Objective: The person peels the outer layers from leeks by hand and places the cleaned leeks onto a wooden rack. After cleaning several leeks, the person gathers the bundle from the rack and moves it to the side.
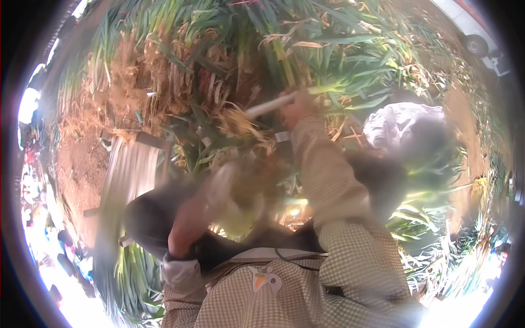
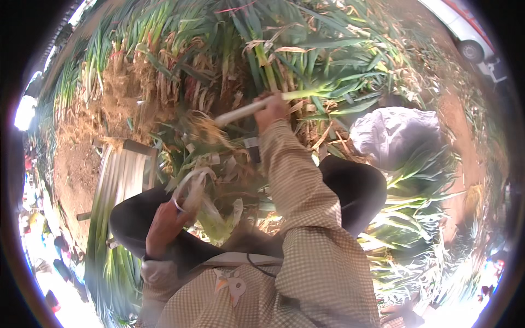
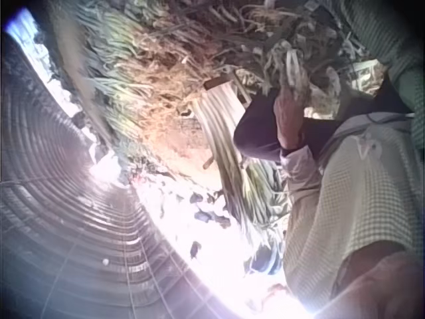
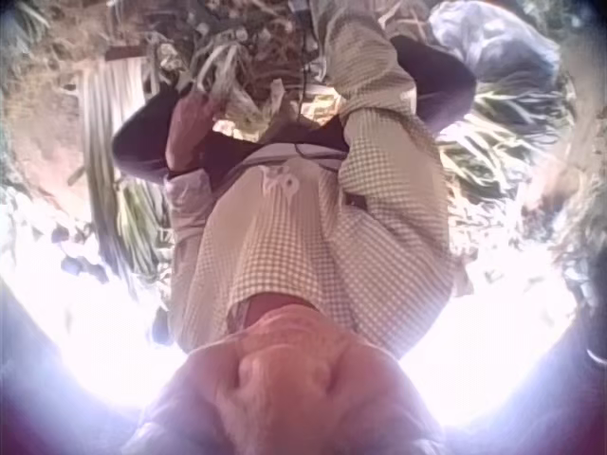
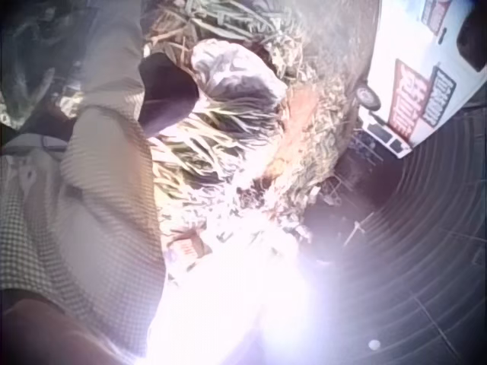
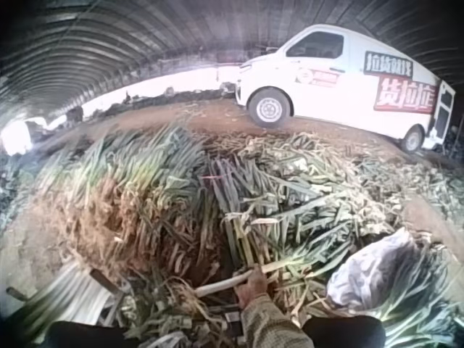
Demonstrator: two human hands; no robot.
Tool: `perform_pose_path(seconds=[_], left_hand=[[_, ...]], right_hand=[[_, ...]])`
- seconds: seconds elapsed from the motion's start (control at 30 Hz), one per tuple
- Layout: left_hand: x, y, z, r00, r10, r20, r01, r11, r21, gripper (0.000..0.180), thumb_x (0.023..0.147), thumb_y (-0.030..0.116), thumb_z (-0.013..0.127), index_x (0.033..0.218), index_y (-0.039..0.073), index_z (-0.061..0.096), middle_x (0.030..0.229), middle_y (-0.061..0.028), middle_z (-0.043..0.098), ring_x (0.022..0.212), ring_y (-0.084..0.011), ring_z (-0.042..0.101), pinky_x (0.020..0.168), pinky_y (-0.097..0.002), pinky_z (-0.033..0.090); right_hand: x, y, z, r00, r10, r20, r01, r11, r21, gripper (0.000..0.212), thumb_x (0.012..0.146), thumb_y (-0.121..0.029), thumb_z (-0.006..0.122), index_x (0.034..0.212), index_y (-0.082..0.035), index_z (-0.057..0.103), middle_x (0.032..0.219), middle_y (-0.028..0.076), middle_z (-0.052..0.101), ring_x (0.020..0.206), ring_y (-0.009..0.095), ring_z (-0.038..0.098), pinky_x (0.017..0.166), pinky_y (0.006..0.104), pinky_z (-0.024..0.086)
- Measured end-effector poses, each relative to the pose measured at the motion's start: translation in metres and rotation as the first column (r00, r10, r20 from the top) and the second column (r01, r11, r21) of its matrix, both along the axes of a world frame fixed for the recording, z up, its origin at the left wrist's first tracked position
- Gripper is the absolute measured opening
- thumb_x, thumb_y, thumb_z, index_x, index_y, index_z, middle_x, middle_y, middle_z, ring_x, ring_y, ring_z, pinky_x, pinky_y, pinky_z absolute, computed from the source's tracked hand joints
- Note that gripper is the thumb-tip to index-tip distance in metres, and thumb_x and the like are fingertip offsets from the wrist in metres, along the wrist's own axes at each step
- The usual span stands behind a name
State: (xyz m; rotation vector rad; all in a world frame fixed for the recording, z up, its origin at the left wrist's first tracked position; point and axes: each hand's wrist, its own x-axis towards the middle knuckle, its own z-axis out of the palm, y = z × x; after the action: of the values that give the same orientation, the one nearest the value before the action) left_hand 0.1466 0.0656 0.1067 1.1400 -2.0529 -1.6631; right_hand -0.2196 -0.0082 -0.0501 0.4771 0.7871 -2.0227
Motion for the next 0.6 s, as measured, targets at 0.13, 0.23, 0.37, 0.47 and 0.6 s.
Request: perform_pose_path(seconds=[0.13,0.23,0.37,0.47,0.6], left_hand=[[-0.050,-0.041,-0.052,0.909,-0.064,0.413,0.177,0.954,-0.244,0.075,0.082,0.040,0.073,0.141,0.003,0.044,0.118,-0.0191,0.061,0.112,-0.0313,0.056,0.093,-0.0396,0.044],[-0.089,-0.075,-0.071,0.950,0.014,0.311,0.084,0.951,-0.299,0.072,0.083,0.035,0.074,0.140,0.004,0.045,0.126,-0.0213,0.060,0.121,-0.0335,0.056,0.100,-0.0424,0.044],[-0.169,-0.102,-0.105,0.790,0.315,-0.527,-0.344,0.938,0.045,0.048,0.094,0.030,0.065,0.133,0.006,0.051,0.131,-0.0151,0.057,0.121,-0.0252,0.053,0.101,-0.0405,0.045],[-0.181,-0.100,-0.074,0.546,0.439,-0.713,-0.370,0.891,0.265,0.041,0.097,0.033,0.061,0.127,0.006,0.055,0.130,-0.0141,0.057,0.117,-0.0212,0.054,0.099,-0.0388,0.046],[-0.132,-0.107,-0.009,0.532,0.487,-0.693,-0.451,0.856,0.255,0.046,0.099,0.046,0.055,0.121,0.006,0.059,0.124,-0.0150,0.060,0.114,-0.0222,0.057,0.098,-0.0380,0.047]], right_hand=[[0.067,0.000,0.100,0.981,0.190,0.028,-0.185,0.976,-0.118,0.031,0.107,-0.033,0.038,0.104,-0.005,0.052,0.092,0.011,0.062,0.084,0.018,0.063,0.072,0.0313,0.056],[0.150,0.015,0.164,0.957,0.290,-0.014,-0.278,0.901,-0.333,0.028,0.106,-0.031,0.041,0.101,-0.005,0.051,0.089,0.009,0.063,0.077,0.017,0.063,0.067,0.0280,0.055],[0.244,0.053,0.206,0.690,0.578,-0.436,-0.723,0.578,-0.378,0.022,0.103,-0.023,0.048,0.111,-0.003,0.049,0.088,0.008,0.062,0.079,0.017,0.065,0.063,0.0276,0.055],[0.218,0.079,0.211,0.413,0.525,-0.744,-0.910,0.267,-0.316,0.027,0.102,-0.023,0.049,0.120,-0.001,0.048,0.087,0.007,0.062,0.070,0.017,0.063,0.058,0.0273,0.054],[0.152,0.091,0.153,0.741,0.548,-0.387,-0.657,0.711,-0.250,0.035,0.098,-0.042,0.055,0.107,-0.008,0.057,0.099,0.005,0.061,0.096,0.019,0.061,0.077,0.0392,0.051]])
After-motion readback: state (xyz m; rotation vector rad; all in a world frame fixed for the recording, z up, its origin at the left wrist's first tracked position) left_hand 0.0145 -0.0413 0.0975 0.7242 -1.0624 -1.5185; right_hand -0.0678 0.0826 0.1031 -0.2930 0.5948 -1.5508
